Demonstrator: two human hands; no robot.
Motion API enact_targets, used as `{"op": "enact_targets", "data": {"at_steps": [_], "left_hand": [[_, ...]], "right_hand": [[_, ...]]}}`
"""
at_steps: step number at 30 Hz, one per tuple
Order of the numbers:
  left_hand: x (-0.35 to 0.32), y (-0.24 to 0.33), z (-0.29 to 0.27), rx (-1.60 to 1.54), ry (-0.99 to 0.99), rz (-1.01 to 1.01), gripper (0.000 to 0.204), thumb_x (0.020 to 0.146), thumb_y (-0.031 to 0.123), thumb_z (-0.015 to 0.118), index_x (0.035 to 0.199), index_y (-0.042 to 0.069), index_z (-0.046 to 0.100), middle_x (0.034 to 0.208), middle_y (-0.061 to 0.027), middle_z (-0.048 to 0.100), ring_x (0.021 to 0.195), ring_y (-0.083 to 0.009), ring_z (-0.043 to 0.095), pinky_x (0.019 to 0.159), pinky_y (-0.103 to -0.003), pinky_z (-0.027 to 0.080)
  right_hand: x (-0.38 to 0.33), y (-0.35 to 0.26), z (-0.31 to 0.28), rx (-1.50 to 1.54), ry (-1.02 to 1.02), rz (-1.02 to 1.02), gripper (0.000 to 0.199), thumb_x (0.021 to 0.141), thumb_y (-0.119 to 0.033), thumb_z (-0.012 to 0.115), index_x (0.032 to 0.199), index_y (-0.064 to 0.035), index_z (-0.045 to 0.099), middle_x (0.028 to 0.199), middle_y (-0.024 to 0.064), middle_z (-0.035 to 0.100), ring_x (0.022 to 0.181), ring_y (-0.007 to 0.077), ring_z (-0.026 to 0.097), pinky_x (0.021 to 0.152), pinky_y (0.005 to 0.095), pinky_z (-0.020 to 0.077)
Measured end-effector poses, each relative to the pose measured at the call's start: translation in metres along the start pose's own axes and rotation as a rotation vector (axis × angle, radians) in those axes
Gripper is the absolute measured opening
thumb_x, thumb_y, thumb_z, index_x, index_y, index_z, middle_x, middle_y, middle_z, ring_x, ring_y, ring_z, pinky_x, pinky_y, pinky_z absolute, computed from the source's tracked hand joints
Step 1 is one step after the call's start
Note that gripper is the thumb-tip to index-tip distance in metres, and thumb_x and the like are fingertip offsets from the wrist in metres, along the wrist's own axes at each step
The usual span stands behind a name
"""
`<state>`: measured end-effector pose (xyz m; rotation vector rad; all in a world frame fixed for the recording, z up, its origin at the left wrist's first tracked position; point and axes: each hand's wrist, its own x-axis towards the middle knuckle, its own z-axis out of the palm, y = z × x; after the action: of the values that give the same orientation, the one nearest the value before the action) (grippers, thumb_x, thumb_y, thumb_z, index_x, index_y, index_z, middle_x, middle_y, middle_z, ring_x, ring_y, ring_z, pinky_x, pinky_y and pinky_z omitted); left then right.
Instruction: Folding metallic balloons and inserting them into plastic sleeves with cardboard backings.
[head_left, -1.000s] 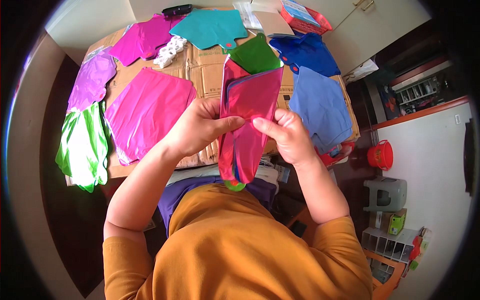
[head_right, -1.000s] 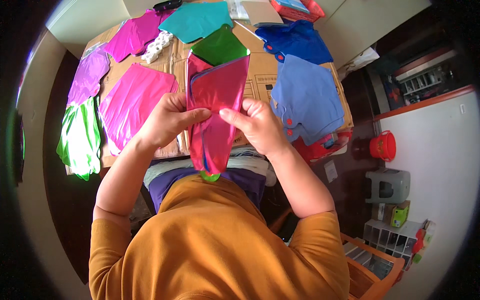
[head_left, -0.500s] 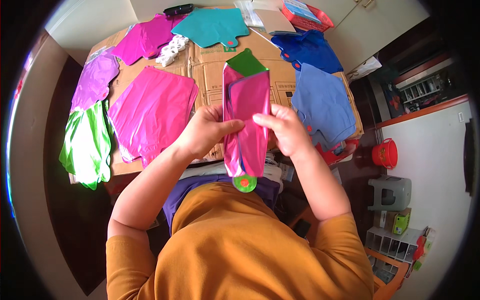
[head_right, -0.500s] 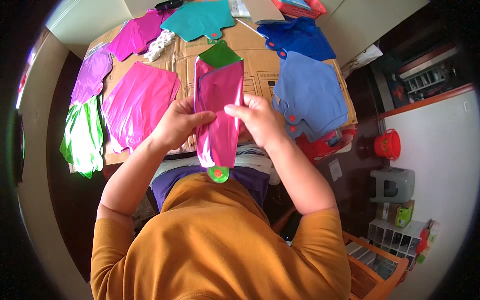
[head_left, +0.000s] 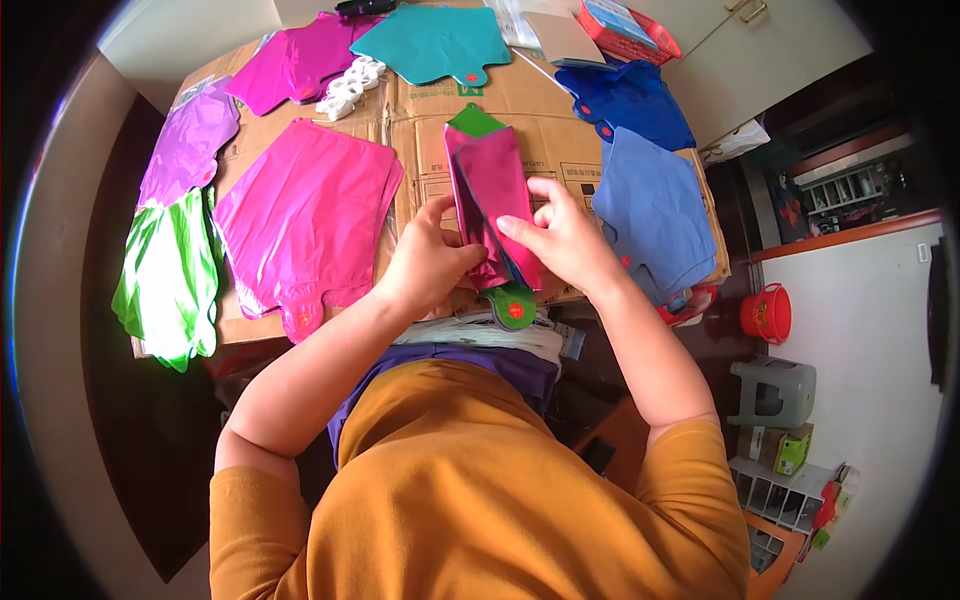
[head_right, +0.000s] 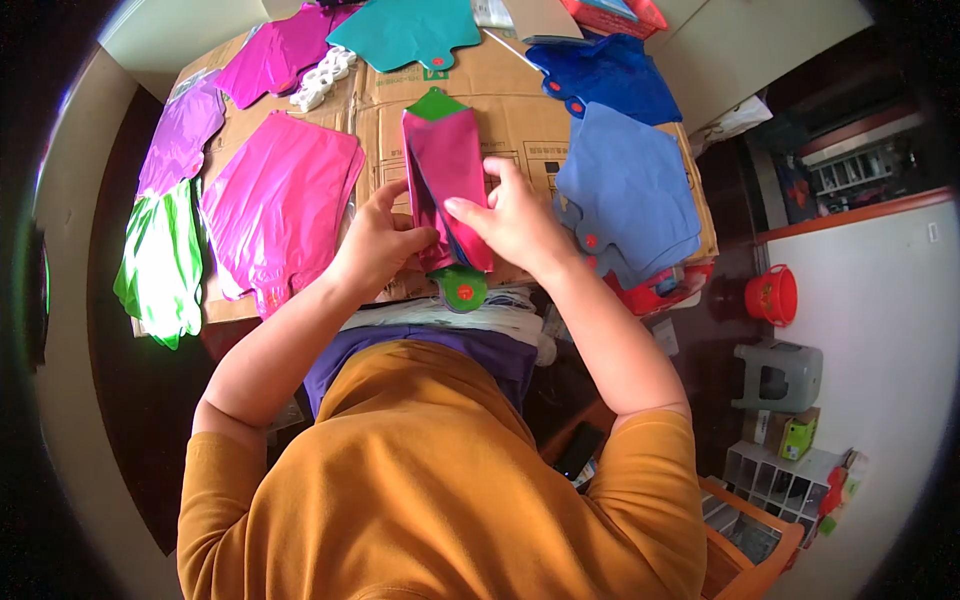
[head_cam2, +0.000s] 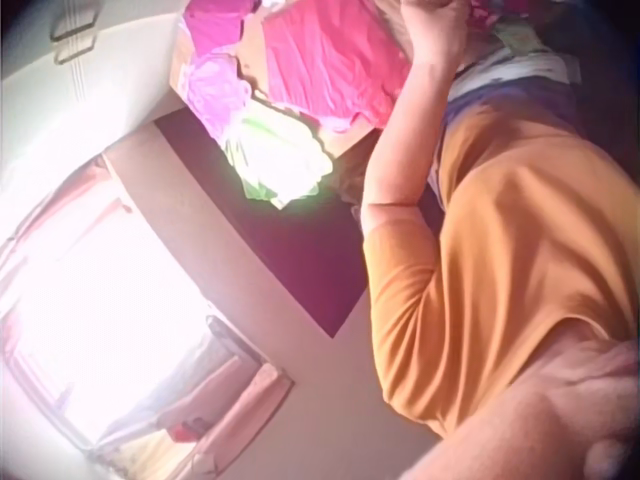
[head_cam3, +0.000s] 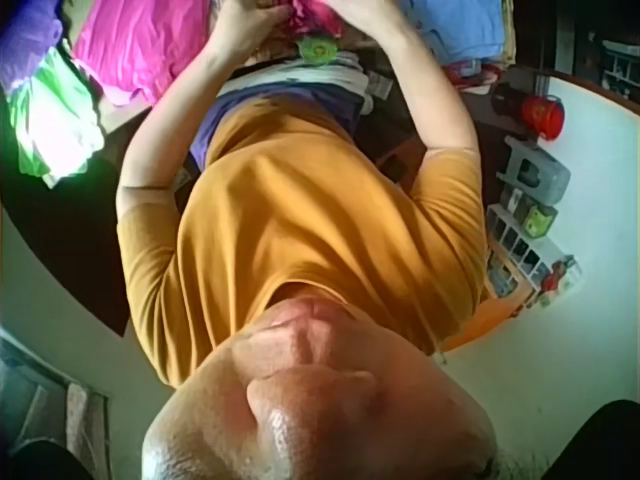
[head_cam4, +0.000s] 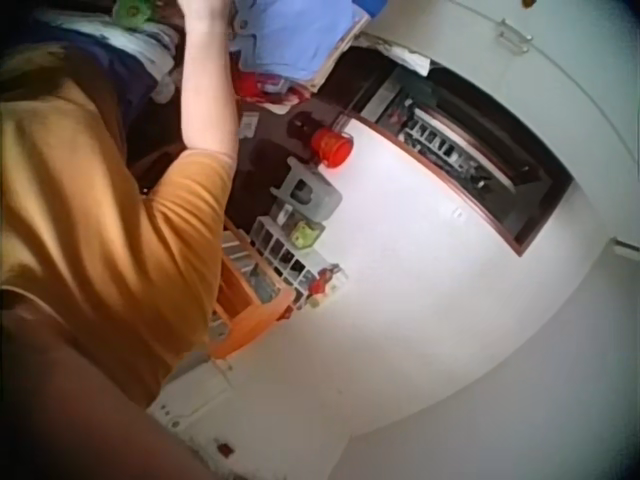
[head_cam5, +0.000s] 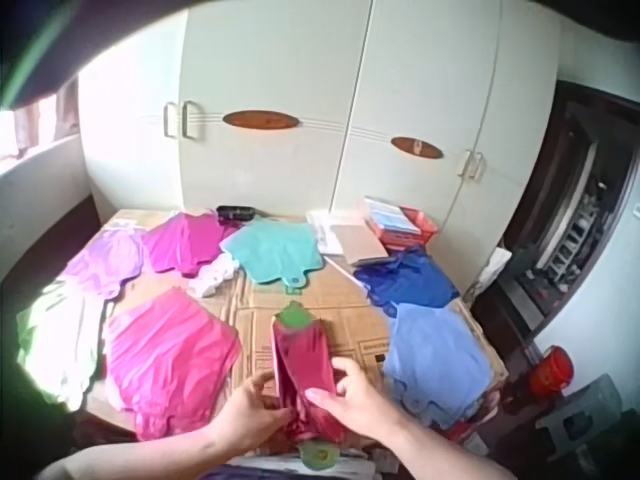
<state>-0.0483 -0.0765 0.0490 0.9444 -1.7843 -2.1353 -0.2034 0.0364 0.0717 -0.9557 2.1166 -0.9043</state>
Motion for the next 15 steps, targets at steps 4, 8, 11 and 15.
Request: {"op": "enact_targets", "data": {"at_steps": [4,8,11,15], "left_hand": [[-0.001,0.000,0.002,0.201,0.086,0.103,0.082,0.076,0.003,0.069,0.143,-0.006,0.023,0.076,-0.0124,0.067,0.065,-0.0148,0.065,0.060,-0.027,0.053],[0.009,-0.023,-0.004,0.233,0.149,0.200,0.092,0.074,0.009,0.072,0.146,-0.007,0.015,0.077,-0.0141,0.066,0.070,-0.0174,0.065,0.065,-0.030,0.053],[0.010,-0.017,-0.003,0.228,0.076,0.108,0.094,0.075,0.012,0.071,0.146,-0.008,0.013,0.083,-0.0174,0.068,0.077,-0.0207,0.068,0.070,-0.031,0.054],[0.002,0.019,-0.008,0.436,-0.045,0.048,0.082,0.083,0.002,0.064,0.146,-0.006,0.013,0.072,-0.0111,0.066,0.069,-0.0161,0.067,0.054,-0.027,0.052]], "right_hand": [[-0.012,0.005,0.006,-0.551,0.415,-0.436,0.092,0.076,-0.050,0.075,0.134,0.0099,0.036,0.107,0.0255,0.063,0.099,0.0369,0.064,0.087,0.0426,0.0494],[-0.010,-0.001,-0.006,-0.139,0.135,-0.203,0.070,0.077,-0.035,0.074,0.125,0.0074,0.048,0.113,0.0228,0.063,0.103,0.0335,0.063,0.090,0.0402,0.0481],[0.016,0.045,-0.011,0.391,0.061,-0.039,0.034,0.078,-0.011,0.069,0.106,0.0061,0.061,0.097,0.0143,0.069,0.086,0.0204,0.067,0.079,0.0324,0.0518],[0.019,0.041,-0.021,0.620,-0.073,0.099,0.026,0.080,0.003,0.064,0.106,0.0039,0.062,0.098,0.0103,0.069,0.085,0.0166,0.066,0.079,0.0296,0.0517]]}}
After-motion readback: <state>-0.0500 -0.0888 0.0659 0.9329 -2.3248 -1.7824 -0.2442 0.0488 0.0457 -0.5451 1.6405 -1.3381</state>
